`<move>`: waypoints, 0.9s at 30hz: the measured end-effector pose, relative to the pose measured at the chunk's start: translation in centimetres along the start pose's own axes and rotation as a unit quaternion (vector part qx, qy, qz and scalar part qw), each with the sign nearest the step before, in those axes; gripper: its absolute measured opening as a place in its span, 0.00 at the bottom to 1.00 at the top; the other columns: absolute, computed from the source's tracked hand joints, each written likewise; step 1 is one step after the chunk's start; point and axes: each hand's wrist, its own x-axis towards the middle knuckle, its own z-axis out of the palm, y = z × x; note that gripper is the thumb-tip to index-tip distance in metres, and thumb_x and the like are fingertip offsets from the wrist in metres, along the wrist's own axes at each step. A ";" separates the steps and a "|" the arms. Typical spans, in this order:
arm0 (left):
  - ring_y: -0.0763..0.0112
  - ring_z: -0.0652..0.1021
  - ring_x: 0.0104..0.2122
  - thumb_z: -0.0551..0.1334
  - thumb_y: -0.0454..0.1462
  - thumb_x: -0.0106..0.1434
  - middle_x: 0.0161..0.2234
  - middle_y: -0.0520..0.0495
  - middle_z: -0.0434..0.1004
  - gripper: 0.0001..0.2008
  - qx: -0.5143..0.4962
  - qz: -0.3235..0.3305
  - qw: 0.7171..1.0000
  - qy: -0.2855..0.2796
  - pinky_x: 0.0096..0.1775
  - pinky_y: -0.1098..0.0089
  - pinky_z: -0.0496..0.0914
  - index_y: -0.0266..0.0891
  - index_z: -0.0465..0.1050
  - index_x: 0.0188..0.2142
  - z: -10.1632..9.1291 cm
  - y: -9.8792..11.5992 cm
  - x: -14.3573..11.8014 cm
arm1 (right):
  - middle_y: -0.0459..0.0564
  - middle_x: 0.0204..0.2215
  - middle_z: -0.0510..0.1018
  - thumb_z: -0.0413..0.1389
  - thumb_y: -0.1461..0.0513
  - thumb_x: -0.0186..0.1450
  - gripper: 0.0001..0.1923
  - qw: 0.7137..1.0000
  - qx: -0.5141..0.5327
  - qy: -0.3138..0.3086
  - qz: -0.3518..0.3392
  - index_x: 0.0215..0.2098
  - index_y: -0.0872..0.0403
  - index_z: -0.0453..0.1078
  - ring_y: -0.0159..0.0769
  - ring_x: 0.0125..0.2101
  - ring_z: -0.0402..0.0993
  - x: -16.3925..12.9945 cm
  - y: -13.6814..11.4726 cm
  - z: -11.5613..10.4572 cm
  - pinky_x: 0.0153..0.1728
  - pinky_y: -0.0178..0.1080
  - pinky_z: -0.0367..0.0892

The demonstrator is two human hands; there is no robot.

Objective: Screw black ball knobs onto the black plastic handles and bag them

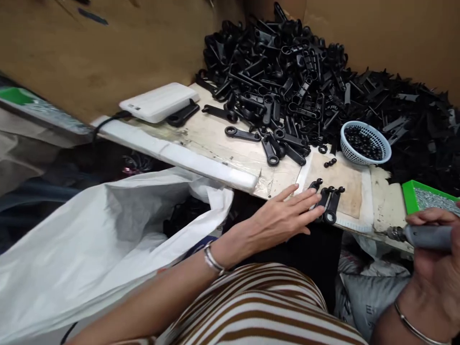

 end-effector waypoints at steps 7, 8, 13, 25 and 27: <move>0.59 0.64 0.65 0.62 0.37 0.68 0.63 0.43 0.66 0.21 -0.029 -0.007 0.997 -0.075 0.63 0.53 0.59 0.43 0.65 0.60 3.1 0.3 1.3 | 0.43 0.19 0.76 0.64 0.59 0.50 0.16 0.998 0.047 -0.051 -0.002 0.37 0.50 0.71 0.37 0.17 0.68 -0.2 -0.2 2.1 0.22 0.43 0.66; 0.58 0.64 0.65 0.62 0.36 0.68 0.63 0.44 0.66 0.21 -0.031 -0.010 0.996 -0.082 0.63 0.52 0.60 0.43 0.65 0.59 3.2 0.5 1.3 | 0.43 0.19 0.76 0.63 0.60 0.50 0.16 0.997 0.048 -0.054 0.004 0.37 0.50 0.70 0.37 0.18 0.68 -0.3 -0.1 2.3 0.23 0.43 0.67; 0.56 0.66 0.64 0.61 0.38 0.68 0.61 0.47 0.69 0.19 -0.035 -0.045 0.996 -0.063 0.62 0.47 0.61 0.46 0.67 0.58 3.9 1.8 1.6 | 0.42 0.19 0.75 0.63 0.58 0.53 0.17 0.996 0.069 -0.062 0.009 0.40 0.51 0.69 0.35 0.17 0.66 -0.1 0.6 3.1 0.22 0.41 0.67; 0.59 0.69 0.61 0.60 0.39 0.69 0.59 0.50 0.72 0.19 -0.009 -0.072 0.997 -0.016 0.64 0.52 0.59 0.47 0.68 0.59 5.1 3.4 1.4 | 0.36 0.16 0.66 0.62 0.61 0.59 0.10 0.980 0.166 -0.101 -0.033 0.36 0.51 0.65 0.27 0.14 0.60 1.4 1.2 8.4 0.19 0.35 0.62; 0.59 0.69 0.61 0.61 0.38 0.69 0.59 0.50 0.72 0.19 -0.006 -0.069 0.998 -0.008 0.64 0.51 0.58 0.47 0.68 0.58 5.1 3.4 1.4 | 0.36 0.16 0.64 0.60 0.61 0.59 0.09 0.983 0.147 -0.099 -0.040 0.36 0.50 0.64 0.27 0.14 0.59 1.5 1.4 9.0 0.18 0.36 0.61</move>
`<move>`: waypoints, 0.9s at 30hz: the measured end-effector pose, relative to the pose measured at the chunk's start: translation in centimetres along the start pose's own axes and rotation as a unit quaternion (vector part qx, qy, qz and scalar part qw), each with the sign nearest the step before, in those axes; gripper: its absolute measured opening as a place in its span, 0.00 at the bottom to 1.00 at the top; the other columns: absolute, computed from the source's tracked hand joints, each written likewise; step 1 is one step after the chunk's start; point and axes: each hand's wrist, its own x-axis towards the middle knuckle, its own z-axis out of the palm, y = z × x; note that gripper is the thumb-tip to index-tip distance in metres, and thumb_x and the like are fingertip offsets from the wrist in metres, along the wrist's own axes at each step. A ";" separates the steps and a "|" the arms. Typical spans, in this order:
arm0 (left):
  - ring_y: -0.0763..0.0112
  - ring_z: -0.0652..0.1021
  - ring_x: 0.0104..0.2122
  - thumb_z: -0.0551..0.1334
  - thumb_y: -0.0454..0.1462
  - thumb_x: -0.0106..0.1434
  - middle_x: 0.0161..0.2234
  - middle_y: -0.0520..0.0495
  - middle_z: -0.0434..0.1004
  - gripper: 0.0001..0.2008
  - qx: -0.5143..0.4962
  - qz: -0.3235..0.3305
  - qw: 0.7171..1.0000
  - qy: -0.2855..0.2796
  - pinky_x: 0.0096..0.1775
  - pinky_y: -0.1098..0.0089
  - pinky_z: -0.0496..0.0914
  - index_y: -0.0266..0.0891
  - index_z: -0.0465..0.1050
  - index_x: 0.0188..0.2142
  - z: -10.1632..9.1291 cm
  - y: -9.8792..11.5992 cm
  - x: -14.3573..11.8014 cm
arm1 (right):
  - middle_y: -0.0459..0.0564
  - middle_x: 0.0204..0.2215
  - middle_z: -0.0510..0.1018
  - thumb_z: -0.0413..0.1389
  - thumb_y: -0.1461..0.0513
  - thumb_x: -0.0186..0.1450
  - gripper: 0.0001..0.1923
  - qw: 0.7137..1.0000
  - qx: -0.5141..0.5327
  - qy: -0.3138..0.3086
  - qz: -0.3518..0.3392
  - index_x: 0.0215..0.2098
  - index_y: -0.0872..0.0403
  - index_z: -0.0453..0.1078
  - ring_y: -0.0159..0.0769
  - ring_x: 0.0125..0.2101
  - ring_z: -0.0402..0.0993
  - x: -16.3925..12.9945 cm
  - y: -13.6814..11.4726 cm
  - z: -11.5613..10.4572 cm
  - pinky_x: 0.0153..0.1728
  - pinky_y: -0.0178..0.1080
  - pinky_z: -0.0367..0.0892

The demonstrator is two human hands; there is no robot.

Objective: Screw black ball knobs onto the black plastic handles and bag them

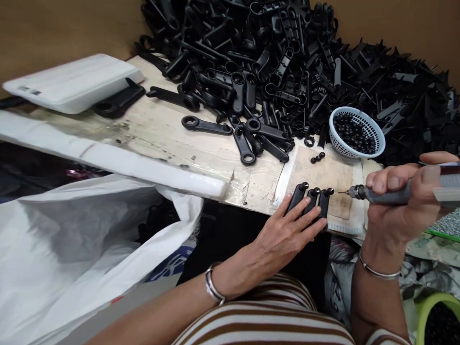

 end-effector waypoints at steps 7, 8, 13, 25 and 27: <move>0.58 0.71 0.60 0.59 0.36 0.69 0.58 0.49 0.73 0.17 -0.009 -0.003 1.000 0.000 0.64 0.50 0.57 0.46 0.70 0.57 -0.4 0.1 0.0 | 0.35 0.14 0.62 0.61 0.61 0.58 0.10 1.000 0.002 -0.016 0.002 0.35 0.50 0.64 0.27 0.13 0.57 0.5 1.0 0.4 0.17 0.36 0.59; 0.58 0.71 0.60 0.59 0.36 0.69 0.59 0.49 0.73 0.17 -0.009 -0.002 1.000 -0.003 0.64 0.50 0.57 0.46 0.70 0.57 -0.4 0.1 0.0 | 0.35 0.15 0.63 0.61 0.61 0.59 0.09 1.000 0.004 -0.019 0.002 0.35 0.50 0.65 0.27 0.13 0.57 0.5 1.0 0.4 0.17 0.36 0.60; 0.58 0.71 0.60 0.60 0.36 0.69 0.58 0.50 0.73 0.17 -0.009 -0.005 1.000 0.008 0.65 0.49 0.56 0.46 0.70 0.56 -0.4 0.1 0.0 | 0.34 0.14 0.64 0.61 0.63 0.58 0.09 0.999 0.018 -0.037 0.001 0.34 0.51 0.64 0.26 0.13 0.59 0.6 1.3 0.5 0.16 0.34 0.61; 0.62 0.68 0.62 0.59 0.33 0.69 0.60 0.47 0.71 0.19 -0.038 0.007 0.999 0.010 0.68 0.51 0.51 0.41 0.68 0.58 -0.2 0.2 -0.2 | 0.32 0.12 0.63 0.61 0.63 0.54 0.13 0.999 -0.036 -0.010 0.022 0.32 0.49 0.62 0.27 0.10 0.57 0.5 1.5 1.1 0.14 0.35 0.59; 0.63 0.69 0.62 0.59 0.33 0.68 0.59 0.46 0.72 0.19 -0.045 0.010 0.999 0.017 0.68 0.54 0.52 0.39 0.68 0.58 -0.1 0.1 -0.1 | 0.32 0.12 0.63 0.62 0.63 0.54 0.13 0.999 -0.036 -0.017 0.032 0.32 0.49 0.61 0.26 0.10 0.57 0.5 1.4 1.1 0.14 0.35 0.59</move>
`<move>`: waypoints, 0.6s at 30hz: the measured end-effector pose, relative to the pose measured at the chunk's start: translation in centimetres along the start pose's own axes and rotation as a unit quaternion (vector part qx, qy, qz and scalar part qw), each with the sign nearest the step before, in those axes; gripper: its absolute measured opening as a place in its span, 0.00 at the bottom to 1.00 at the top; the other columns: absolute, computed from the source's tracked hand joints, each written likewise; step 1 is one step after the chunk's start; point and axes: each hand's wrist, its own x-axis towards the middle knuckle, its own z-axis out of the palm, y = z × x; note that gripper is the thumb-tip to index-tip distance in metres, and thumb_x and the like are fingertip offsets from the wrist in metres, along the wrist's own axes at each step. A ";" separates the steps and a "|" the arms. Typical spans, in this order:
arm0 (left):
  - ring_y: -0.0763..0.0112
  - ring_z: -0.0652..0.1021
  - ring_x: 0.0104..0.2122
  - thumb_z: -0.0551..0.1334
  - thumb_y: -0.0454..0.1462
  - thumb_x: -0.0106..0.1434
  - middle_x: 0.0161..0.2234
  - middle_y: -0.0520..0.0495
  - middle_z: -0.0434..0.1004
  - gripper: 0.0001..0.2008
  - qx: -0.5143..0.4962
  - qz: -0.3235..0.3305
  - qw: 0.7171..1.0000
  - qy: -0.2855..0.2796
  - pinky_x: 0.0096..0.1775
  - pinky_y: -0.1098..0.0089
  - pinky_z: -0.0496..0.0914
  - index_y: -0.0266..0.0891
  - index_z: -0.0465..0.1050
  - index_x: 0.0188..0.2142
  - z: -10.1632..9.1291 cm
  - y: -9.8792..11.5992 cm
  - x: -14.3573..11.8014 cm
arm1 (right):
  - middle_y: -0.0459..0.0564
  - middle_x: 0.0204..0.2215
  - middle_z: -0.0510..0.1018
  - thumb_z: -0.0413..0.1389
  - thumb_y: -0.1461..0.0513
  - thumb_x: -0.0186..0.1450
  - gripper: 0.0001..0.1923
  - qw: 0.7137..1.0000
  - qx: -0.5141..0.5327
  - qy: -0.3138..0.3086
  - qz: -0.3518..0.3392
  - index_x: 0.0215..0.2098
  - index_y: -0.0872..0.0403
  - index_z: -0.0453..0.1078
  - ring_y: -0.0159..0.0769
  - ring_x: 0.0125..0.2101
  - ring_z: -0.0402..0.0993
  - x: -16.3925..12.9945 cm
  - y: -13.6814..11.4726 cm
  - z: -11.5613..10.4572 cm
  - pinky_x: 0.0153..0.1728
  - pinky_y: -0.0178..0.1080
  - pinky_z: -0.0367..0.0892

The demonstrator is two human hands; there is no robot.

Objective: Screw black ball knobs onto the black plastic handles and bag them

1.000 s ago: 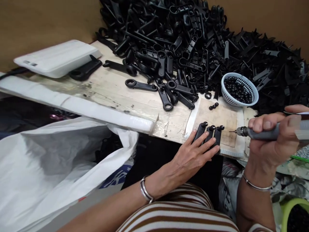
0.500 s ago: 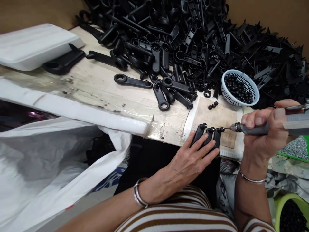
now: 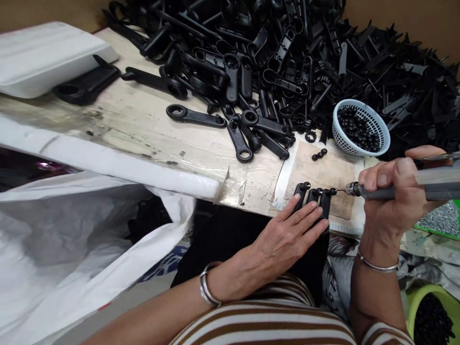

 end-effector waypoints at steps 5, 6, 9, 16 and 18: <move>0.64 0.69 0.62 0.59 0.33 0.68 0.60 0.44 0.70 0.20 -0.005 0.013 1.000 -0.009 0.67 0.58 0.56 0.39 0.66 0.59 0.0 -0.3 0.1 | 0.32 0.12 0.62 0.60 0.64 0.54 0.12 1.000 0.002 -0.009 0.017 0.31 0.48 0.61 0.27 0.10 0.57 0.0 0.0 0.2 0.13 0.36 0.59; 0.63 0.68 0.62 0.59 0.33 0.68 0.61 0.44 0.70 0.20 -0.008 0.015 1.000 -0.010 0.67 0.58 0.56 0.38 0.66 0.59 0.0 -0.3 0.1 | 0.32 0.12 0.62 0.60 0.64 0.54 0.11 1.000 0.001 -0.009 0.020 0.31 0.48 0.61 0.27 0.10 0.57 0.1 0.0 0.2 0.13 0.35 0.59; 0.62 0.69 0.62 0.60 0.33 0.68 0.61 0.43 0.69 0.21 -0.015 0.017 1.000 -0.009 0.67 0.58 0.56 0.37 0.65 0.59 0.0 -0.4 0.0 | 0.32 0.12 0.62 0.59 0.65 0.53 0.10 0.999 0.012 -0.019 0.023 0.30 0.49 0.62 0.27 0.09 0.57 0.1 0.1 0.4 0.13 0.35 0.58; 0.61 0.70 0.61 0.60 0.34 0.68 0.60 0.44 0.71 0.19 -0.017 0.005 1.000 -0.018 0.65 0.59 0.60 0.38 0.67 0.58 -0.5 -0.2 0.3 | 0.34 0.12 0.62 0.61 0.63 0.54 0.10 0.998 0.008 -0.018 0.052 0.26 0.50 0.62 0.27 0.10 0.57 -0.5 -0.1 0.9 0.13 0.36 0.59; 0.61 0.71 0.61 0.60 0.33 0.68 0.60 0.43 0.71 0.19 -0.018 0.011 1.000 -0.020 0.65 0.59 0.60 0.37 0.67 0.58 -0.8 -0.3 0.5 | 0.35 0.13 0.63 0.62 0.63 0.53 0.11 0.997 0.025 -0.053 0.052 0.24 0.50 0.62 0.26 0.10 0.57 -0.5 0.0 0.9 0.13 0.36 0.59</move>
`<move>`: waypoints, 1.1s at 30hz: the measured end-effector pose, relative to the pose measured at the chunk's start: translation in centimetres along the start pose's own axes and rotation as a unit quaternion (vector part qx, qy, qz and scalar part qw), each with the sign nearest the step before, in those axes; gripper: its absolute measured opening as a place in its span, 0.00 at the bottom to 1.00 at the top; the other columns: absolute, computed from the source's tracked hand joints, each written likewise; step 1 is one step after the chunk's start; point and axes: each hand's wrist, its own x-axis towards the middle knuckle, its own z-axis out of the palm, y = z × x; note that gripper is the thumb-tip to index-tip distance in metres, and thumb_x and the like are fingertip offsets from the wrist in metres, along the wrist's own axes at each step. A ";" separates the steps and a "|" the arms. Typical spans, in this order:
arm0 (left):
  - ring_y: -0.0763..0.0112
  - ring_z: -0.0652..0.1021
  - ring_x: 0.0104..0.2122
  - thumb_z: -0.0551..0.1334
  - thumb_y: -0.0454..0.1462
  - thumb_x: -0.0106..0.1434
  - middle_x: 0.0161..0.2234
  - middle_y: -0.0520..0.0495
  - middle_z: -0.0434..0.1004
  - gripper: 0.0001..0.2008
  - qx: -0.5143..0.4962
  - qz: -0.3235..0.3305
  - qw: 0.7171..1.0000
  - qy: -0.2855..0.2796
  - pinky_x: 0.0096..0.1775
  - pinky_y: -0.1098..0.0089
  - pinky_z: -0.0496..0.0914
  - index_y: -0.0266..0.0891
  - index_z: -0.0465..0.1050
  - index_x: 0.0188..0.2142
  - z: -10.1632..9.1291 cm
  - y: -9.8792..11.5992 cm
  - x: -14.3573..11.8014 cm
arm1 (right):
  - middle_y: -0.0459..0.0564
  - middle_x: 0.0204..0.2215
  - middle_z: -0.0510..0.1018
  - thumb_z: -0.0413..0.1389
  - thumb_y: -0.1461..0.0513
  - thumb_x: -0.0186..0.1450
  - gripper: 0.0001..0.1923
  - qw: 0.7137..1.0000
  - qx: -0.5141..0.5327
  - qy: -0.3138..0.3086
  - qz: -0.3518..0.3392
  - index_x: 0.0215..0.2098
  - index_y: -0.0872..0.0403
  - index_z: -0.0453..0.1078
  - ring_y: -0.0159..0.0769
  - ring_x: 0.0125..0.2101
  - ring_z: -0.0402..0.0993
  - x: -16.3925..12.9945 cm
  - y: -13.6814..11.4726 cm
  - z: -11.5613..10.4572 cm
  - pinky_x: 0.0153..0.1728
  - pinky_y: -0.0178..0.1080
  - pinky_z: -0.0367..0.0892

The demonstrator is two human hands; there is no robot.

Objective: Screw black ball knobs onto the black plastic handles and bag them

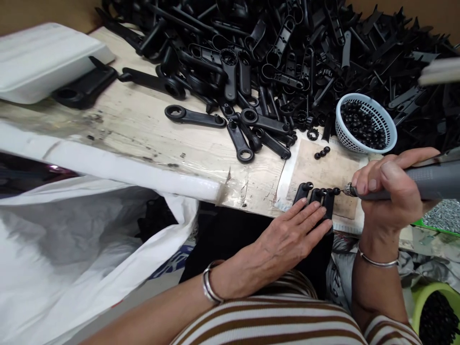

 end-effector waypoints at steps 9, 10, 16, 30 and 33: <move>0.62 0.73 0.58 0.59 0.31 0.67 0.56 0.43 0.75 0.17 0.020 0.015 1.000 0.008 0.62 0.61 0.63 0.36 0.69 0.55 0.0 -0.2 0.6 | 0.36 0.14 0.68 0.64 0.65 0.54 0.08 0.992 0.050 -0.111 -0.024 0.31 0.50 0.71 0.28 0.10 0.60 0.6 1.1 -1.5 0.12 0.35 0.60; 0.62 0.74 0.58 0.60 0.31 0.67 0.56 0.44 0.75 0.16 0.021 0.014 1.000 0.009 0.61 0.61 0.64 0.37 0.69 0.55 0.0 -0.2 0.7 | 0.36 0.14 0.68 0.64 0.65 0.54 0.10 0.993 0.042 -0.111 -0.021 0.33 0.50 0.71 0.28 0.11 0.60 0.8 1.0 -1.7 0.13 0.35 0.61; 0.61 0.75 0.57 0.57 0.30 0.68 0.55 0.43 0.75 0.15 0.022 0.021 1.000 -0.004 0.60 0.61 0.65 0.35 0.70 0.54 -0.3 -0.1 1.0 | 0.37 0.13 0.59 0.59 0.65 0.53 0.06 0.995 0.048 -0.079 -0.046 0.22 0.50 0.66 0.26 0.12 0.58 1.0 -1.2 -2.2 0.17 0.34 0.61; 0.61 0.75 0.56 0.56 0.30 0.69 0.56 0.43 0.75 0.14 0.011 0.013 1.000 0.002 0.60 0.61 0.65 0.35 0.71 0.53 -0.2 -0.1 1.1 | 0.35 0.14 0.67 0.60 0.68 0.55 0.13 0.993 0.074 -0.070 -0.065 0.36 0.49 0.68 0.28 0.12 0.61 -1.3 -0.5 -0.2 0.17 0.34 0.63; 0.61 0.76 0.56 0.55 0.30 0.69 0.55 0.43 0.76 0.14 0.015 0.016 1.000 0.013 0.59 0.61 0.65 0.35 0.71 0.52 -0.1 -0.1 1.1 | 0.34 0.14 0.67 0.60 0.68 0.54 0.13 0.995 0.065 -0.059 -0.053 0.35 0.49 0.66 0.28 0.12 0.61 -1.2 -0.5 0.0 0.17 0.34 0.63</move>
